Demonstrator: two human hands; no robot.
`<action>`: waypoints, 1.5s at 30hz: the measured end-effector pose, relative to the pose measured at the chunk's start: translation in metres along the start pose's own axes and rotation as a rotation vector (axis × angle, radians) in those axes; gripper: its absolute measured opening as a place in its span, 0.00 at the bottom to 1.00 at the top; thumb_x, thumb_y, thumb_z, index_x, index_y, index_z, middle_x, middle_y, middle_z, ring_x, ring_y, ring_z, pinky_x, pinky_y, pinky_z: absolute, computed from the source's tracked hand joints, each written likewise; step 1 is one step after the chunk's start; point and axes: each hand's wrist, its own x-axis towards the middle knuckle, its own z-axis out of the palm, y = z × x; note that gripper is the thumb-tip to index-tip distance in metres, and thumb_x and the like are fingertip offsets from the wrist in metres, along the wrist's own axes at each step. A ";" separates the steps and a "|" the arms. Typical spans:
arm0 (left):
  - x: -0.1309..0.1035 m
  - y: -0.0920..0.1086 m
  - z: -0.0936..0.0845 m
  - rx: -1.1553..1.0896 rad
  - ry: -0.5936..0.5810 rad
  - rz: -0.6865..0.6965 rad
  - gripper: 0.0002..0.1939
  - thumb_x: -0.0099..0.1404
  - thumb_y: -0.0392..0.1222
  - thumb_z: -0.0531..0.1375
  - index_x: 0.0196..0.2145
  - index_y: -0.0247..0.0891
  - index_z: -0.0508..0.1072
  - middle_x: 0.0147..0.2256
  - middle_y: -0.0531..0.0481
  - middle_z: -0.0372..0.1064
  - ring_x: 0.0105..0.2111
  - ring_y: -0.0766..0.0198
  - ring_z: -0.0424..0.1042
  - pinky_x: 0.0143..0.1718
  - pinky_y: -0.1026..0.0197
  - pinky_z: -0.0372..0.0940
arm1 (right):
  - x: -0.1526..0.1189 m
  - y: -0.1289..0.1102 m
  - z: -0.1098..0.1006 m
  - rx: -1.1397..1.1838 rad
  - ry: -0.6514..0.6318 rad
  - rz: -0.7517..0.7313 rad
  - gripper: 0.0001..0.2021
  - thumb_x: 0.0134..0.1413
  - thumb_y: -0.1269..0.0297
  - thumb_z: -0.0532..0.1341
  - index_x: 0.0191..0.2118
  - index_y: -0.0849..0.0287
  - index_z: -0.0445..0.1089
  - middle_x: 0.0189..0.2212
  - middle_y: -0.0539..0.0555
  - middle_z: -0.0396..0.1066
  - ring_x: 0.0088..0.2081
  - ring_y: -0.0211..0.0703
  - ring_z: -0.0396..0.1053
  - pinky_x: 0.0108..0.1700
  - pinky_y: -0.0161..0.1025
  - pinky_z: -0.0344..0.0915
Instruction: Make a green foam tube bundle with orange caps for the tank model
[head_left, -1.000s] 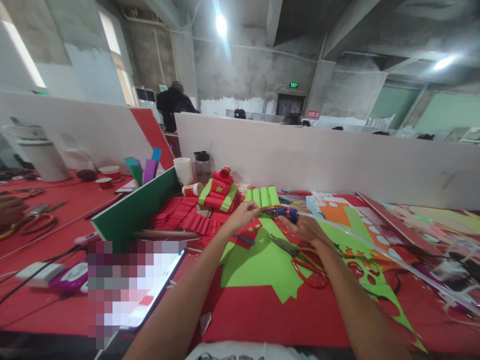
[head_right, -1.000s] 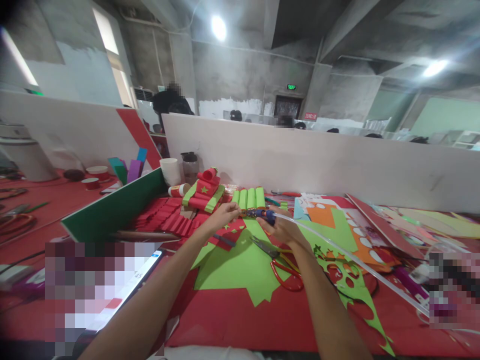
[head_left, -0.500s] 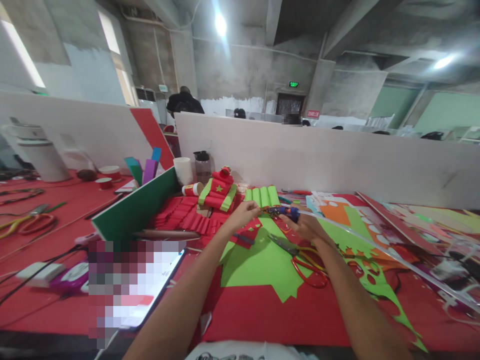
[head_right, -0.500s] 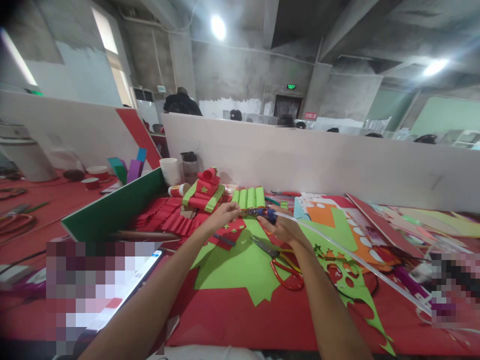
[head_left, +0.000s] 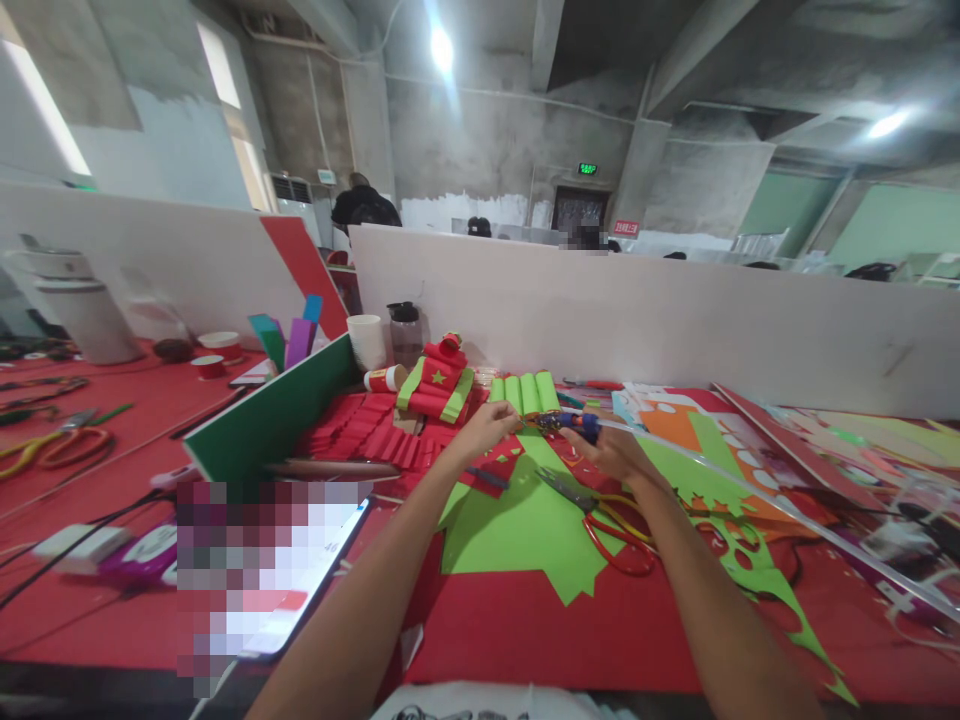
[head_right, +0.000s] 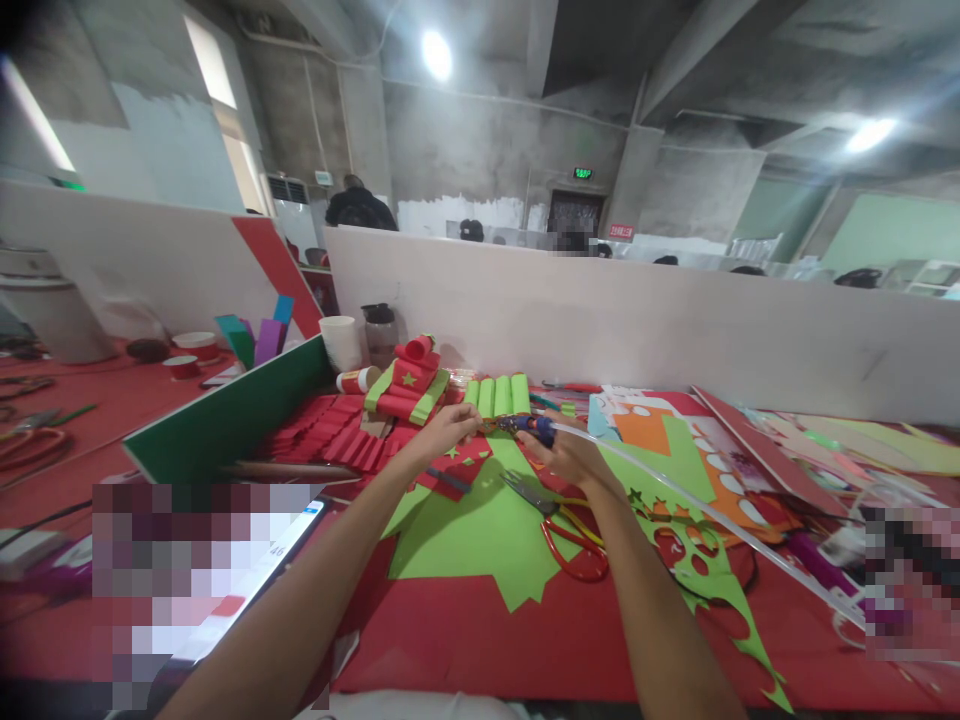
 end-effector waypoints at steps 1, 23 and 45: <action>0.000 0.000 0.000 0.000 0.001 -0.001 0.13 0.59 0.50 0.56 0.28 0.37 0.66 0.21 0.56 0.61 0.21 0.69 0.61 0.23 0.66 0.54 | 0.000 0.000 0.000 0.000 -0.001 0.003 0.13 0.57 0.52 0.57 0.32 0.56 0.67 0.28 0.52 0.72 0.29 0.43 0.66 0.33 0.37 0.60; -0.003 0.003 0.001 0.010 0.063 -0.013 0.11 0.58 0.47 0.55 0.25 0.37 0.64 0.21 0.56 0.61 0.22 0.68 0.61 0.24 0.66 0.54 | -0.001 0.001 -0.006 0.089 -0.016 0.074 0.14 0.56 0.51 0.58 0.32 0.57 0.69 0.27 0.50 0.71 0.27 0.42 0.64 0.32 0.37 0.60; -0.003 0.002 0.001 0.007 0.027 -0.030 0.12 0.58 0.49 0.56 0.26 0.37 0.64 0.22 0.56 0.58 0.21 0.69 0.58 0.22 0.65 0.51 | -0.007 0.011 -0.019 0.409 -0.352 0.253 0.20 0.52 0.45 0.61 0.25 0.58 0.67 0.19 0.48 0.65 0.22 0.38 0.61 0.26 0.36 0.59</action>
